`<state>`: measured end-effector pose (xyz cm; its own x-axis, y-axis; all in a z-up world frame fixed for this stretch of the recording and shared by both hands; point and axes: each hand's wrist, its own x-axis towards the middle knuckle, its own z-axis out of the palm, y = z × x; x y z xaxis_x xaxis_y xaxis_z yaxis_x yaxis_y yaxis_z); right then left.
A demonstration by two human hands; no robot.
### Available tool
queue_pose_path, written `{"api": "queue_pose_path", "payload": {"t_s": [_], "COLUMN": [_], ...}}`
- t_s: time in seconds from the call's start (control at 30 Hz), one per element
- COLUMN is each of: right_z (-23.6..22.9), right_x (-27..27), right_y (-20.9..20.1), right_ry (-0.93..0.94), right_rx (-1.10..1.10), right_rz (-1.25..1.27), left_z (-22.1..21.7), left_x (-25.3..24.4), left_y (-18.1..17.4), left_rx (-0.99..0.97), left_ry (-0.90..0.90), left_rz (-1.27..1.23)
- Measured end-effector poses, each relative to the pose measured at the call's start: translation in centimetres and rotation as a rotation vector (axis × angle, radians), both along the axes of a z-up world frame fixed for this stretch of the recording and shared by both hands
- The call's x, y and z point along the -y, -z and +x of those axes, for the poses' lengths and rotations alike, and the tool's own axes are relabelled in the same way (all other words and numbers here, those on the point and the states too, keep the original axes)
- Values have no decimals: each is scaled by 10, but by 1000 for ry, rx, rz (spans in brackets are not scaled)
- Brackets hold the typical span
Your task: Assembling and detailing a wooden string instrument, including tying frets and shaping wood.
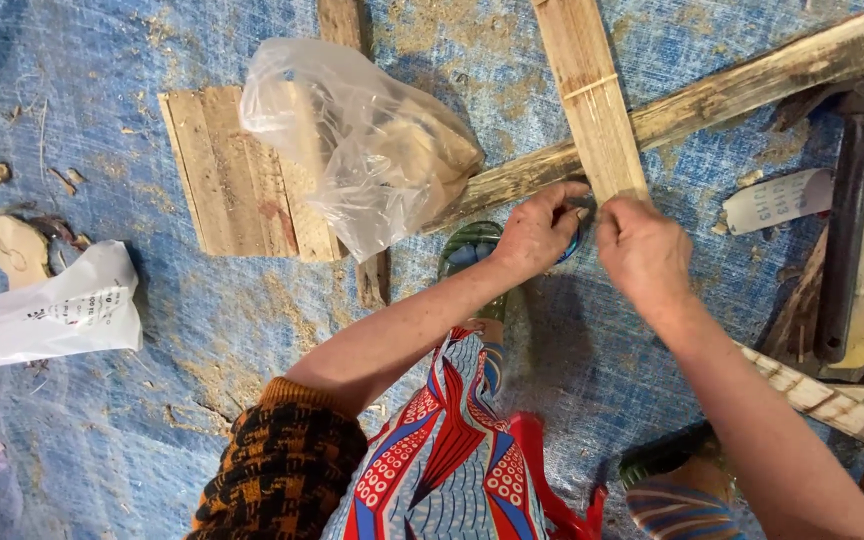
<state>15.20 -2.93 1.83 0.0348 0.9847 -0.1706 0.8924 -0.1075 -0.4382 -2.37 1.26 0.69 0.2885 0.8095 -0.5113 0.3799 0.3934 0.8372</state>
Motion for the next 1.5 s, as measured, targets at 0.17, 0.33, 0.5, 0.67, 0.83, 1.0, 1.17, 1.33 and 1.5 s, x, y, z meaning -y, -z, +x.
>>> {"api": "queue_pose_path", "payload": {"t_s": [0.17,0.33,0.5,0.67,0.83,1.0,1.17,1.33,1.5], "right_z": [27,35,42,37,47,38,41,39,37], "right_x": [-18,-20,-3,16,47,39,36,46,59], "right_y": [13,-18,-19,-31,10,-6,-4,-5,3], "right_ry": [-15,-10,-30,7,35,57,53,21,-22], "right_rx": [46,24,53,42,73,-15,-36,8,87], "right_rz": [48,7,115,150,249,303,342,336,305], "left_z": [-4,-3,4,9,8,8,9,7,8], "left_x": [1,-10,0,7,12,13,14,16,16], "left_y": [4,-17,-15,-11,-5,0,0,7,8], "left_rx": [50,-58,7,-86,11,0,0,-1,7], "left_ry": [-5,66,167,309,281,298,300,299,301], "left_rz": [-1,39,296,309,61,33,35,37,38]}}
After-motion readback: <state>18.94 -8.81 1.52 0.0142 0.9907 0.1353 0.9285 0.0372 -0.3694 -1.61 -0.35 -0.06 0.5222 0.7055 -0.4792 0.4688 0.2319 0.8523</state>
